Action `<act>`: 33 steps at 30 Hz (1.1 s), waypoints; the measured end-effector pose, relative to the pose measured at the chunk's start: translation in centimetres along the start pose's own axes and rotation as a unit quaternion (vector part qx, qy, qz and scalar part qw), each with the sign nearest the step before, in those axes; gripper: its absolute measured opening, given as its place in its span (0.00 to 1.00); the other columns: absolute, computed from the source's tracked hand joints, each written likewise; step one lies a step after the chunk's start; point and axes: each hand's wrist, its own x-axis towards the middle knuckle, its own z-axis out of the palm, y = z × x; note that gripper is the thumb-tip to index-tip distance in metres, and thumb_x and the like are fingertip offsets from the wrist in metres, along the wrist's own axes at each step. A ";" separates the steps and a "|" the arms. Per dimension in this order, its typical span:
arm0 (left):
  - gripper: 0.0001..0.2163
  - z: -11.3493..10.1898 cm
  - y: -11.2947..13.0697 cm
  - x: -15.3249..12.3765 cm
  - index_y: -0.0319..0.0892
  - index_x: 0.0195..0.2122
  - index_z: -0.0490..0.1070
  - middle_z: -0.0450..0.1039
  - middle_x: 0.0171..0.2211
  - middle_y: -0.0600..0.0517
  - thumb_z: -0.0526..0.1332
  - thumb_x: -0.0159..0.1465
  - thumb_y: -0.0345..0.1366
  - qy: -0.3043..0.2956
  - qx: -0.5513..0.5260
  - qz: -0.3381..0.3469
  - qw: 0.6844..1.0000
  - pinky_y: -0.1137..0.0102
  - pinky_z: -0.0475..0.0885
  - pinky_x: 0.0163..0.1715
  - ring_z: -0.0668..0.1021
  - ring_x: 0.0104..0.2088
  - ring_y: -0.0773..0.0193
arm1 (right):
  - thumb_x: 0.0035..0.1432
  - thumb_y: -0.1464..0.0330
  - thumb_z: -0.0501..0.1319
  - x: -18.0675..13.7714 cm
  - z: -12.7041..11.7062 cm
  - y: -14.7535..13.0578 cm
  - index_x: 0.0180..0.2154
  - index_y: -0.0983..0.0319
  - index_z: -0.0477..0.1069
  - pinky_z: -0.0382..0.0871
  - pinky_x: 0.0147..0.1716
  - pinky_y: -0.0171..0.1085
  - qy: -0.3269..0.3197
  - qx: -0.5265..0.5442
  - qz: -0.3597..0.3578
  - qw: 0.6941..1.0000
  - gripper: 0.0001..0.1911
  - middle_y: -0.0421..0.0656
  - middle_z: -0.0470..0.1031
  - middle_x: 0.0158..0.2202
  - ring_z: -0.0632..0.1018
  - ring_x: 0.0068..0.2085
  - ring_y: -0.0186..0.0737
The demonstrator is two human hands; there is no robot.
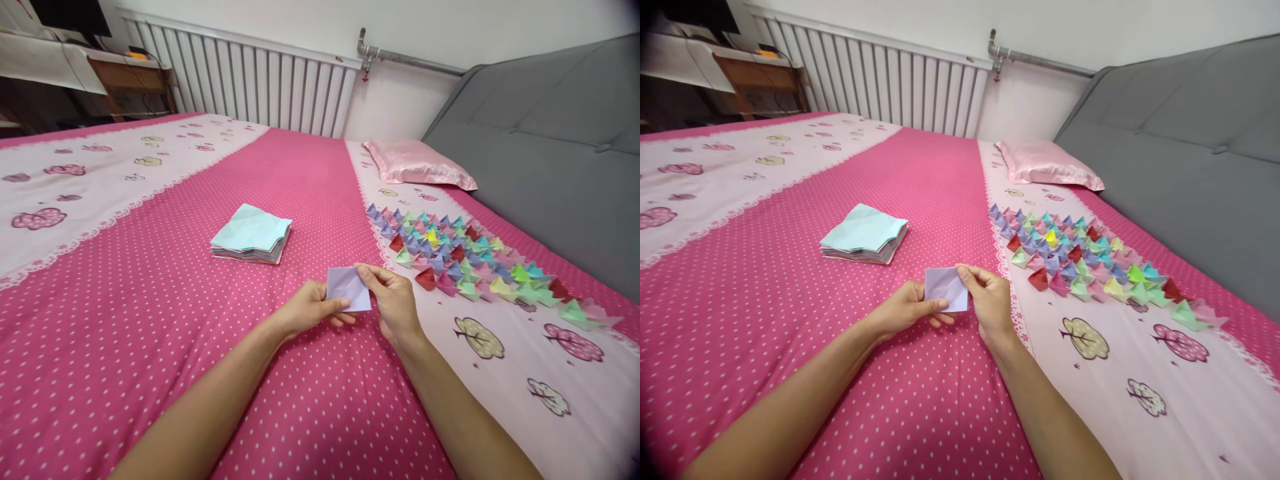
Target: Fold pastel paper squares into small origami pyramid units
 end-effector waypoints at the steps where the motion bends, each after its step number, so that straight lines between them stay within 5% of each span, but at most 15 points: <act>1: 0.17 0.0 0.0 0.0 0.33 0.31 0.76 0.78 0.26 0.43 0.70 0.47 0.43 -0.003 0.000 -0.001 1.000 0.73 0.72 0.26 0.79 0.25 0.64 | 0.43 0.61 0.68 0.0 0.0 0.0 0.31 0.61 0.79 0.72 0.34 0.39 0.002 0.003 0.003 1.000 0.12 0.43 0.80 0.33 0.78 0.33 0.40; 7: 0.15 -0.2 -0.1 0.0 0.33 0.29 0.76 0.79 0.27 0.42 0.69 0.48 0.42 -0.001 0.023 -0.005 1.000 0.73 0.72 0.26 0.79 0.24 0.65 | 0.42 0.62 0.68 0.0 0.0 0.0 0.32 0.61 0.79 0.72 0.37 0.41 0.000 -0.001 0.000 1.000 0.13 0.44 0.80 0.34 0.78 0.36 0.42; 18: 0.23 -0.4 -0.3 -0.2 0.32 0.29 0.75 0.78 0.31 0.36 0.57 0.58 0.52 -0.126 0.078 -0.002 0.989 0.72 0.73 0.28 0.80 0.27 0.63 | 0.41 0.61 0.69 0.7 -0.6 -0.1 0.32 0.62 0.78 0.72 0.37 0.41 0.016 -0.011 -0.003 1.000 0.14 0.44 0.80 0.34 0.78 0.36 0.42; 21: 0.22 -0.5 -0.4 0.2 0.33 0.27 0.75 0.79 0.27 0.41 0.59 0.56 0.51 -0.054 0.091 0.032 0.994 0.72 0.72 0.27 0.78 0.24 0.65 | 0.42 0.61 0.68 0.7 -0.6 0.0 0.32 0.63 0.78 0.72 0.36 0.40 0.021 0.003 -0.008 1.000 0.14 0.44 0.80 0.33 0.78 0.35 0.40; 27: 0.13 -0.9 0.0 0.7 0.36 0.29 0.77 0.77 0.25 0.51 0.65 0.53 0.44 0.198 0.033 0.191 0.961 0.74 0.68 0.26 0.74 0.23 0.69 | 0.40 0.63 0.69 0.4 -0.3 -0.1 0.31 0.63 0.76 0.68 0.26 0.33 0.009 0.018 0.031 0.999 0.14 0.41 0.77 0.26 0.75 0.26 0.34; 33: 0.11 -0.8 0.3 0.5 0.37 0.29 0.78 0.77 0.25 0.51 0.64 0.53 0.41 0.245 0.053 0.238 0.938 0.73 0.69 0.26 0.74 0.23 0.68 | 0.42 0.66 0.67 0.1 -0.3 -0.2 0.30 0.62 0.74 0.69 0.35 0.37 -0.057 -0.034 0.006 0.998 0.10 0.41 0.76 0.29 0.76 0.32 0.37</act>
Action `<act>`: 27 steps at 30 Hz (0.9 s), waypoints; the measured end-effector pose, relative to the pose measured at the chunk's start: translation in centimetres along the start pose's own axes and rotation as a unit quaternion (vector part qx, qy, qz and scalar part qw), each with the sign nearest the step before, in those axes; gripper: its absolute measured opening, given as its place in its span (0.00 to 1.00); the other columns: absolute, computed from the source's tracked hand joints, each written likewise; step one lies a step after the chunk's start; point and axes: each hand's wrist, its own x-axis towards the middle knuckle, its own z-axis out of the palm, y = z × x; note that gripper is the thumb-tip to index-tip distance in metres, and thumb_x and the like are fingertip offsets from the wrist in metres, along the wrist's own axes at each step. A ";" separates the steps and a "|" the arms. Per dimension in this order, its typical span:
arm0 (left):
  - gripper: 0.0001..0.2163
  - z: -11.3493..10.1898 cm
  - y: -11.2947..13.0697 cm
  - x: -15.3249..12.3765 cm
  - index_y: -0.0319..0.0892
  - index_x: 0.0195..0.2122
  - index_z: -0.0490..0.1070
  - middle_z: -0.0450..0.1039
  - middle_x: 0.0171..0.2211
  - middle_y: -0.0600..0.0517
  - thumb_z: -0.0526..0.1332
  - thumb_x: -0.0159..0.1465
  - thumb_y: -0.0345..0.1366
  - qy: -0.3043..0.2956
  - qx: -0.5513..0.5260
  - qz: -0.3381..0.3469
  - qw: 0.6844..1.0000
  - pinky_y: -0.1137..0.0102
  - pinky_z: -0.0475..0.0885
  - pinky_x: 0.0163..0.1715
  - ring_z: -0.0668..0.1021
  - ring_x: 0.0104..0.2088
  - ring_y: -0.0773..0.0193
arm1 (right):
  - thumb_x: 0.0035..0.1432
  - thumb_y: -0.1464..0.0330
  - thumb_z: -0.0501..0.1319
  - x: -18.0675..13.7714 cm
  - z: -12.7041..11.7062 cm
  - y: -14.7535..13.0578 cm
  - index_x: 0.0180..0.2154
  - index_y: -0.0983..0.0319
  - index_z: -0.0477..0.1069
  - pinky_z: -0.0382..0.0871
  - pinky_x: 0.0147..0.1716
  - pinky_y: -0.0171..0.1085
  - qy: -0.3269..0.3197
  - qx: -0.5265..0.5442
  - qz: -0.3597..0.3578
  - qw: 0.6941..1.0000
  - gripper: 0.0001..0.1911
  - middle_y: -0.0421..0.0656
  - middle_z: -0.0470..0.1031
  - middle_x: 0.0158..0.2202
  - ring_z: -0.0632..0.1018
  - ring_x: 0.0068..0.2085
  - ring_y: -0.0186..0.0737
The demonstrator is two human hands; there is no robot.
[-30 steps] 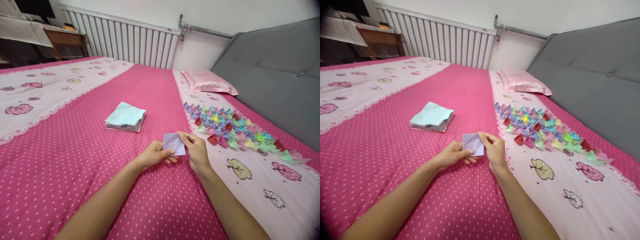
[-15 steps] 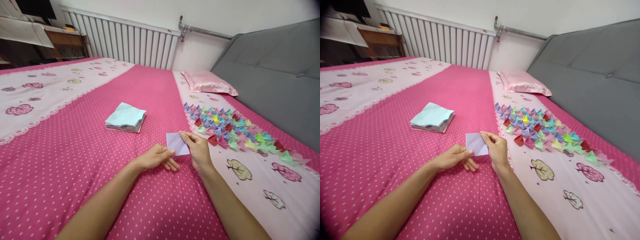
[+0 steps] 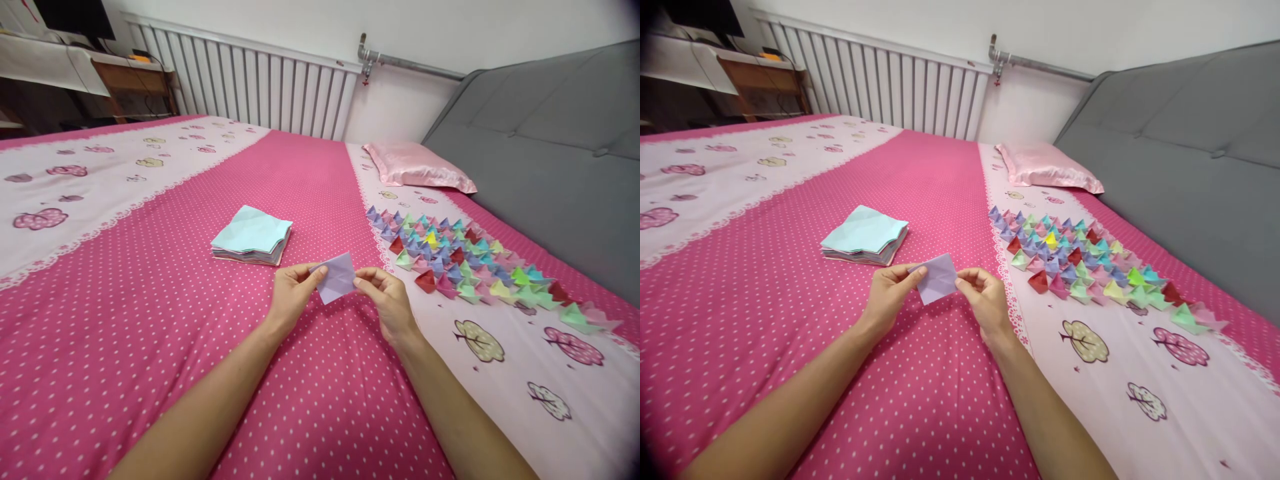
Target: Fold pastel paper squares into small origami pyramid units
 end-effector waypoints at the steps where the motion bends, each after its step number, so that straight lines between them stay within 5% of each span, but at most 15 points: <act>1: 0.11 0.0 0.0 -0.1 0.37 0.30 0.78 0.78 0.25 0.50 0.64 0.54 0.40 -0.011 0.027 0.013 0.999 0.72 0.69 0.26 0.74 0.24 0.67 | 0.44 0.66 0.66 0.0 -0.1 0.0 0.33 0.62 0.73 0.69 0.38 0.39 -0.017 -0.017 -0.026 0.999 0.11 0.42 0.77 0.32 0.76 0.35 0.38; 5: 0.10 0.0 -0.2 -0.4 0.39 0.32 0.79 0.79 0.27 0.49 0.62 0.56 0.38 -0.055 0.157 0.087 0.982 0.73 0.68 0.25 0.75 0.25 0.66 | 0.50 0.67 0.63 -0.2 -0.3 -0.2 0.42 0.59 0.72 0.66 0.45 0.42 -0.075 -0.108 -0.124 0.984 0.15 0.44 0.76 0.40 0.75 0.42 0.41; 10: 0.09 0.0 -0.3 -0.6 0.41 0.34 0.79 0.79 0.27 0.49 0.60 0.58 0.36 -0.100 0.247 0.153 0.952 0.75 0.66 0.24 0.75 0.24 0.68 | 0.49 0.70 0.62 -0.5 -0.2 -0.7 0.32 0.60 0.74 0.68 0.39 0.40 -0.054 -0.208 -0.195 0.957 0.05 0.42 0.77 0.31 0.76 0.36 0.40; 19: 0.06 0.1 -0.5 -0.7 0.42 0.33 0.79 0.79 0.27 0.48 0.62 0.57 0.34 -0.104 0.256 0.219 0.936 0.74 0.68 0.25 0.76 0.24 0.67 | 0.47 0.71 0.61 -0.7 0.0 -1.1 0.25 0.60 0.71 0.67 0.35 0.40 -0.042 -0.291 -0.261 0.920 0.02 0.40 0.74 0.26 0.73 0.30 0.40; 27: 0.06 0.2 0.0 -1.0 0.42 0.31 0.79 0.79 0.28 0.47 0.62 0.57 0.34 -0.094 0.211 0.176 0.957 0.73 0.69 0.26 0.78 0.26 0.65 | 0.45 0.73 0.61 -0.7 -0.1 -1.4 0.24 0.60 0.71 0.67 0.35 0.40 -0.027 -0.289 -0.280 0.915 0.03 0.40 0.74 0.25 0.73 0.30 0.40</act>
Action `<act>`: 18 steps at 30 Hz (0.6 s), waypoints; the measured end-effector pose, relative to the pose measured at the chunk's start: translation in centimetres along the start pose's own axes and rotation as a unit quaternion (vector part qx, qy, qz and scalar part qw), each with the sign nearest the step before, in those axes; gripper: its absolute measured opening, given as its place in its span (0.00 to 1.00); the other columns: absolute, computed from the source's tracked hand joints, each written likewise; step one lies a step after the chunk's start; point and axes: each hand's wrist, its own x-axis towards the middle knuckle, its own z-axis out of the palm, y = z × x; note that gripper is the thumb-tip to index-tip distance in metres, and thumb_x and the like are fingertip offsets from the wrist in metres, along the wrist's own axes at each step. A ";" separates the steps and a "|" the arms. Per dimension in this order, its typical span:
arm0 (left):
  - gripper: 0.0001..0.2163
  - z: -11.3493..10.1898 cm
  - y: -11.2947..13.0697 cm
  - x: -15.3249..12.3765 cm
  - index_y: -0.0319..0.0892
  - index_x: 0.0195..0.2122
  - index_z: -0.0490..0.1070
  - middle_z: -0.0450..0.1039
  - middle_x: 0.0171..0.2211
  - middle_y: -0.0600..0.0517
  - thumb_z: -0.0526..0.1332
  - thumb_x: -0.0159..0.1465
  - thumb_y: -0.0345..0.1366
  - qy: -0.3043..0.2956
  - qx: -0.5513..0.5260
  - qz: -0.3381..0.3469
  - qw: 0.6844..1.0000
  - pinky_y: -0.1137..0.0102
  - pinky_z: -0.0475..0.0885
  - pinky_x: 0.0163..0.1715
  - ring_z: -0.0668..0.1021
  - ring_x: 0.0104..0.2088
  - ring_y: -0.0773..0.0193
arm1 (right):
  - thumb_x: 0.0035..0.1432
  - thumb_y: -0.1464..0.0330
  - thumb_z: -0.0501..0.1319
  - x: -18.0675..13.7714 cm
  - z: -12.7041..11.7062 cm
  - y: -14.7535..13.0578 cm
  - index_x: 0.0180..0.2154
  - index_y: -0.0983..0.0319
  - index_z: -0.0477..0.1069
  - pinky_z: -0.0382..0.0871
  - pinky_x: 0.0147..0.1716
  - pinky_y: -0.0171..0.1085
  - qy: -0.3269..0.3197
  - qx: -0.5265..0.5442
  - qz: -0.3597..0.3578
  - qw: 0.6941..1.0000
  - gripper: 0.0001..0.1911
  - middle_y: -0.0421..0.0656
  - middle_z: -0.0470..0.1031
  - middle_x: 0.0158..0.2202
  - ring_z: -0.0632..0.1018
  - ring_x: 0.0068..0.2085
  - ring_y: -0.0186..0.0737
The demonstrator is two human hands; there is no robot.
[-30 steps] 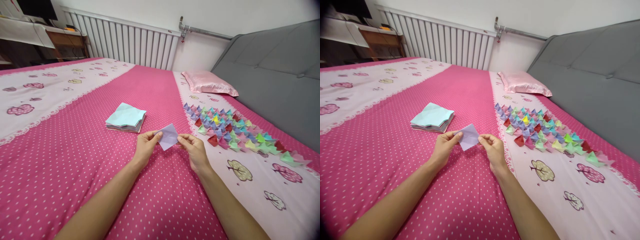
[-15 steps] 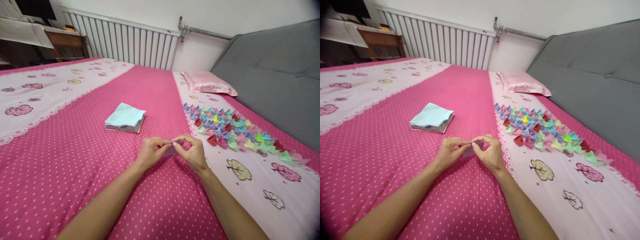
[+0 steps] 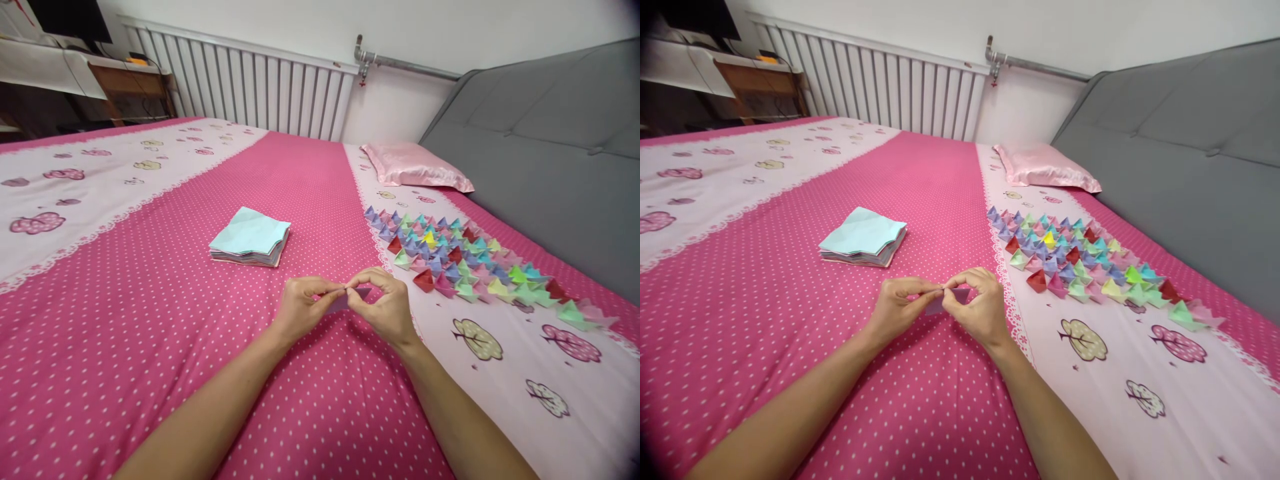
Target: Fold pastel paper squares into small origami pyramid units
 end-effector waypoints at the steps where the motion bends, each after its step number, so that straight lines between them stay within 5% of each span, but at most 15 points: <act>1: 0.06 -0.1 0.0 0.0 0.42 0.31 0.79 0.79 0.28 0.47 0.62 0.57 0.35 0.004 0.000 -0.005 1.000 0.73 0.69 0.26 0.78 0.26 0.65 | 0.45 0.73 0.61 0.1 -0.1 0.1 0.24 0.60 0.72 0.67 0.35 0.40 0.002 0.001 0.005 1.000 0.03 0.40 0.74 0.25 0.73 0.30 0.39; 12: 0.07 -0.1 -0.3 0.1 0.43 0.31 0.79 0.80 0.29 0.48 0.63 0.57 0.38 0.016 -0.016 -0.026 0.999 0.72 0.69 0.27 0.78 0.27 0.64 | 0.46 0.73 0.61 0.7 -1.4 2.0 0.26 0.60 0.76 0.68 0.35 0.39 0.012 0.055 0.070 0.996 0.05 0.40 0.77 0.26 0.76 0.30 0.39; 18: 0.07 -0.6 -0.3 0.6 0.41 0.30 0.79 0.80 0.28 0.48 0.64 0.55 0.37 0.066 -0.030 -0.062 0.995 0.72 0.70 0.28 0.78 0.27 0.64 | 0.47 0.71 0.62 1.1 -2.2 3.8 0.27 0.59 0.76 0.67 0.42 0.41 0.102 0.114 0.131 0.979 0.03 0.40 0.77 0.28 0.76 0.34 0.40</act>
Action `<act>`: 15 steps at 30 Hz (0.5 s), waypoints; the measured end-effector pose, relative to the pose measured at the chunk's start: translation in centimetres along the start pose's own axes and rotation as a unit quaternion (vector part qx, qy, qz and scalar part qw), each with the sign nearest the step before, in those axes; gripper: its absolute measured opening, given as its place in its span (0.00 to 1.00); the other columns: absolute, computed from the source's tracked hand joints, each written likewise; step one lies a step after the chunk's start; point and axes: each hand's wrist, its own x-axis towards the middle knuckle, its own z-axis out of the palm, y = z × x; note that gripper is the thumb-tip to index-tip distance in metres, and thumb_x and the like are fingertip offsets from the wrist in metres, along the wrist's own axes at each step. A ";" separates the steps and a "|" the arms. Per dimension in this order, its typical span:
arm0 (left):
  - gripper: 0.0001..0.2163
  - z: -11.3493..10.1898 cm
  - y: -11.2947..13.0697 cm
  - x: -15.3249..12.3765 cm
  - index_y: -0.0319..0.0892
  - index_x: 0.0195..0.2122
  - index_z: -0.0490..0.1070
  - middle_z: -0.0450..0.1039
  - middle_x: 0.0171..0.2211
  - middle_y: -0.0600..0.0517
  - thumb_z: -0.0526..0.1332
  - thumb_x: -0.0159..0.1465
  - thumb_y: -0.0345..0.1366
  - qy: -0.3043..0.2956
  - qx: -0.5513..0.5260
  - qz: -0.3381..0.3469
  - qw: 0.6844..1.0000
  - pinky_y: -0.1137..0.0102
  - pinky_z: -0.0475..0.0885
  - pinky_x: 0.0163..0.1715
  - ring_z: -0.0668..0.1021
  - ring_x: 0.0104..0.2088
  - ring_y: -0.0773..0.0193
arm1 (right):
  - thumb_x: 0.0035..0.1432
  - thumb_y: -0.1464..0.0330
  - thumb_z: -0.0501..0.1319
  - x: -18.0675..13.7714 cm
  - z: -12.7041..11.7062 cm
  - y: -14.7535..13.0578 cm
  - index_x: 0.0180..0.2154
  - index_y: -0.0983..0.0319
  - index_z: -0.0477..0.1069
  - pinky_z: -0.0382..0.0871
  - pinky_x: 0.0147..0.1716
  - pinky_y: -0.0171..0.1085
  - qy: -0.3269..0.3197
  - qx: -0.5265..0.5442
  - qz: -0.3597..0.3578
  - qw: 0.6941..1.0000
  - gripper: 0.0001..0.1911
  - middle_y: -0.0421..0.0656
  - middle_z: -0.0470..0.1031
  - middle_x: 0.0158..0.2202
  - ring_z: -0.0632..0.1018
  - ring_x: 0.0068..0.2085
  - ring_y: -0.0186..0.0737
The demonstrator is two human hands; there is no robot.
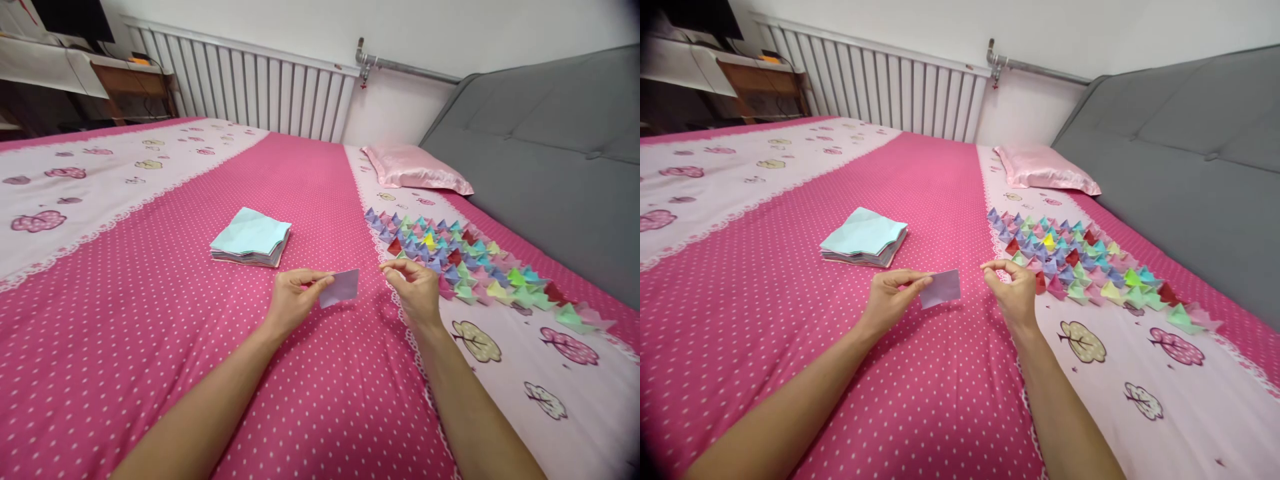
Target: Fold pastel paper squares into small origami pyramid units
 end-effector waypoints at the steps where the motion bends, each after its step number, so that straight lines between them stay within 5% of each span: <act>1: 0.07 0.0 0.1 0.0 0.41 0.30 0.79 0.80 0.28 0.48 0.64 0.55 0.37 -0.002 -0.004 -0.002 1.000 0.72 0.70 0.27 0.77 0.27 0.64 | 0.48 0.70 0.62 0.0 0.1 -0.1 0.30 0.59 0.76 0.67 0.43 0.41 -0.025 0.028 0.002 0.999 0.04 0.40 0.77 0.30 0.76 0.36 0.40; 5: 0.07 0.0 0.6 -0.1 0.40 0.30 0.79 0.79 0.27 0.48 0.63 0.55 0.37 -0.029 -0.005 -0.001 1.000 0.73 0.69 0.26 0.77 0.26 0.65 | 0.47 0.66 0.66 -0.9 1.1 -1.0 0.40 0.58 0.74 0.69 0.41 0.40 -0.157 0.082 0.018 0.984 0.14 0.42 0.77 0.35 0.76 0.38 0.40; 9: 0.08 0.1 0.9 -0.3 0.38 0.29 0.79 0.79 0.25 0.47 0.63 0.55 0.37 -0.040 -0.005 -0.018 0.999 0.73 0.69 0.25 0.76 0.25 0.65 | 0.48 0.64 0.66 -1.8 2.0 -1.8 0.29 0.61 0.76 0.69 0.36 0.38 -0.158 0.045 0.031 0.986 0.07 0.41 0.77 0.28 0.76 0.32 0.38; 15: 0.09 0.1 1.1 -0.3 0.39 0.29 0.78 0.79 0.26 0.48 0.62 0.56 0.39 -0.057 -0.005 -0.023 0.998 0.73 0.69 0.25 0.76 0.26 0.65 | 0.49 0.64 0.64 -1.9 2.1 -2.0 0.28 0.61 0.75 0.69 0.35 0.38 -0.175 0.032 0.013 0.984 0.07 0.41 0.77 0.28 0.75 0.32 0.38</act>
